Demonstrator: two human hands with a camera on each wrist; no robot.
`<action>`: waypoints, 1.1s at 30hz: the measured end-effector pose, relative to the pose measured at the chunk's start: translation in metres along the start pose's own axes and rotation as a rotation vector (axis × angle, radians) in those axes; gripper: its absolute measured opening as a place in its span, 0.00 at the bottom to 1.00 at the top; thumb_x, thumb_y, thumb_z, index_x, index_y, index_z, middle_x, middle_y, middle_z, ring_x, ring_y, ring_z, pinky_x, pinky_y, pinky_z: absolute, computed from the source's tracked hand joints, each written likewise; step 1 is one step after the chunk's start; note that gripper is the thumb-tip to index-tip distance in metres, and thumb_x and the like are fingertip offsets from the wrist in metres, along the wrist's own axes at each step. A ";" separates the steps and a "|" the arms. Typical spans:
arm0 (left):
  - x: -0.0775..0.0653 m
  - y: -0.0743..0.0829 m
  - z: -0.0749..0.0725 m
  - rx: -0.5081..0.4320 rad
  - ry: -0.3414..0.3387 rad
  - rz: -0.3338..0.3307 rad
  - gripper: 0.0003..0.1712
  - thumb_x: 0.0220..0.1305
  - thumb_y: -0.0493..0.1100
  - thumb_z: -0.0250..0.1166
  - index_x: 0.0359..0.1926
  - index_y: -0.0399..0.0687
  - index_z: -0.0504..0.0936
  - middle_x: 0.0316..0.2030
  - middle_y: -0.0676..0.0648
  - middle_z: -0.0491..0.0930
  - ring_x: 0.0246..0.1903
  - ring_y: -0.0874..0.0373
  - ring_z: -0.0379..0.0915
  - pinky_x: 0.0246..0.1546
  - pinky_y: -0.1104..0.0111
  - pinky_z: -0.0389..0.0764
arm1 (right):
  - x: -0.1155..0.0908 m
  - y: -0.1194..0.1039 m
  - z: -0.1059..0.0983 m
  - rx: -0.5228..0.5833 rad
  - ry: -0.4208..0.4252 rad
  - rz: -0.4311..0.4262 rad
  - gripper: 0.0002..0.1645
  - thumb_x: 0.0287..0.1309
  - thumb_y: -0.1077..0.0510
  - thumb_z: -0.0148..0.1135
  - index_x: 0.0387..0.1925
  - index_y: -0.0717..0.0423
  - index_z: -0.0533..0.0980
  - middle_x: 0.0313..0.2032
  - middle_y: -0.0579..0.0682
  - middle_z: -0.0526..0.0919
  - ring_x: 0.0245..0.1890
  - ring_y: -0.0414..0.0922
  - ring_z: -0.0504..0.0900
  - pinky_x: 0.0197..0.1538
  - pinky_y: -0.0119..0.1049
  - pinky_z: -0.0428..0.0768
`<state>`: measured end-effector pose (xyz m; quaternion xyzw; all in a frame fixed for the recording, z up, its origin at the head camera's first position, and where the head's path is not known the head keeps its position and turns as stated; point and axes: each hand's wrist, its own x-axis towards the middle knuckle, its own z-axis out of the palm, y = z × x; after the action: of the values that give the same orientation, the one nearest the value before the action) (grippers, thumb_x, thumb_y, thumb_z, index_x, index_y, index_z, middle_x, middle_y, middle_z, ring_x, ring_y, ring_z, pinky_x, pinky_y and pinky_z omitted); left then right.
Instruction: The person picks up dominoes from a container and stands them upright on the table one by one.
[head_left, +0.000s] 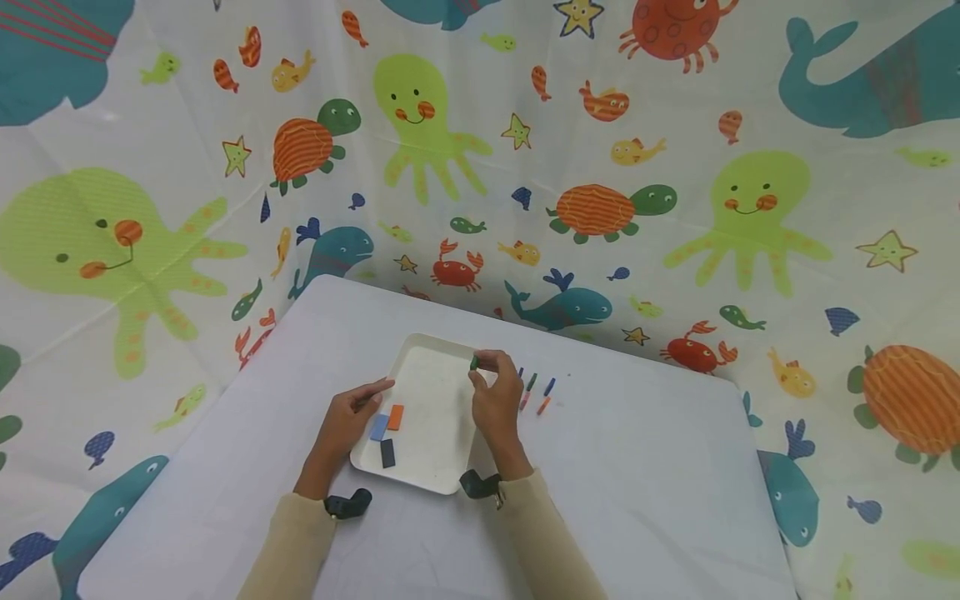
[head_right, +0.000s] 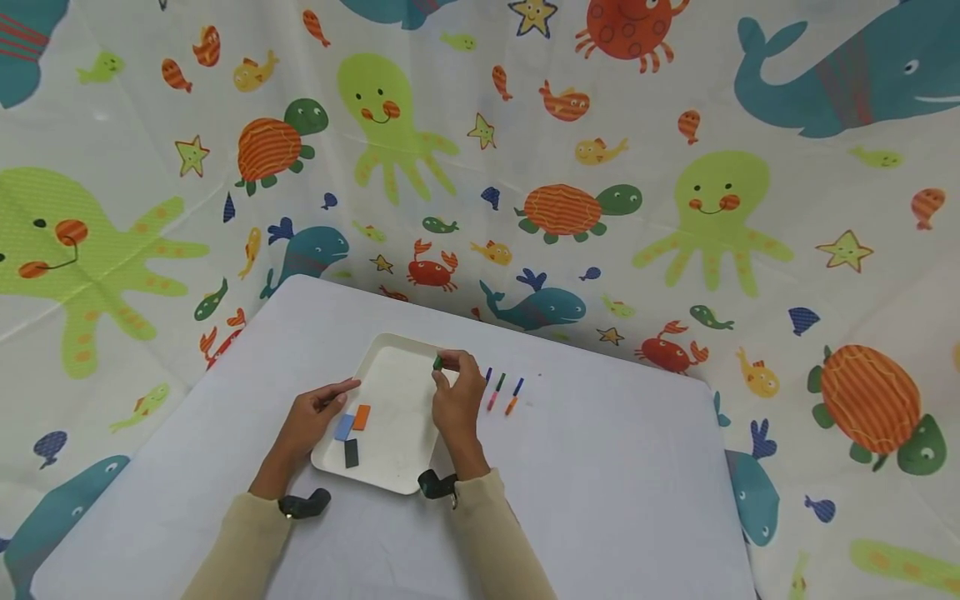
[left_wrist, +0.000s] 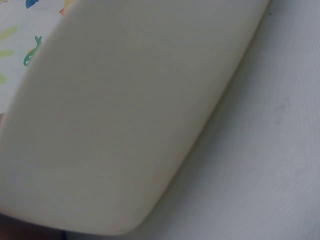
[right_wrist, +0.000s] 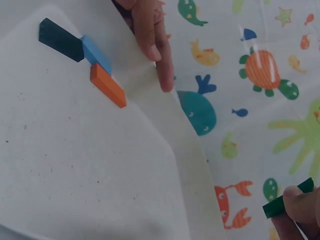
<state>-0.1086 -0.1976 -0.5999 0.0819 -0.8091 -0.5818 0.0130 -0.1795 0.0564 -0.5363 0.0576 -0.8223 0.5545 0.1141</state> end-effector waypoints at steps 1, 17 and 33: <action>0.000 0.000 0.000 0.002 -0.001 0.006 0.21 0.81 0.43 0.59 0.70 0.50 0.81 0.76 0.43 0.72 0.80 0.42 0.62 0.80 0.46 0.64 | -0.001 0.001 -0.001 0.000 0.005 0.005 0.20 0.66 0.69 0.69 0.55 0.49 0.80 0.52 0.47 0.87 0.56 0.46 0.86 0.72 0.53 0.79; 0.001 0.000 0.001 0.013 0.003 0.009 0.21 0.82 0.42 0.58 0.70 0.49 0.81 0.76 0.42 0.72 0.79 0.41 0.62 0.79 0.45 0.65 | -0.023 0.020 -0.016 0.030 0.074 0.121 0.19 0.68 0.67 0.67 0.56 0.47 0.80 0.53 0.46 0.87 0.57 0.46 0.85 0.74 0.58 0.76; 0.000 0.001 0.000 0.027 0.004 -0.003 0.21 0.81 0.42 0.59 0.70 0.52 0.81 0.77 0.43 0.71 0.79 0.42 0.63 0.78 0.46 0.67 | -0.039 0.039 -0.023 0.000 0.098 0.148 0.21 0.63 0.72 0.68 0.54 0.52 0.81 0.50 0.48 0.88 0.54 0.48 0.85 0.65 0.53 0.82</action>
<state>-0.1083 -0.1970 -0.5993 0.0844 -0.8167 -0.5707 0.0126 -0.1475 0.0913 -0.5727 -0.0308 -0.8178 0.5634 0.1128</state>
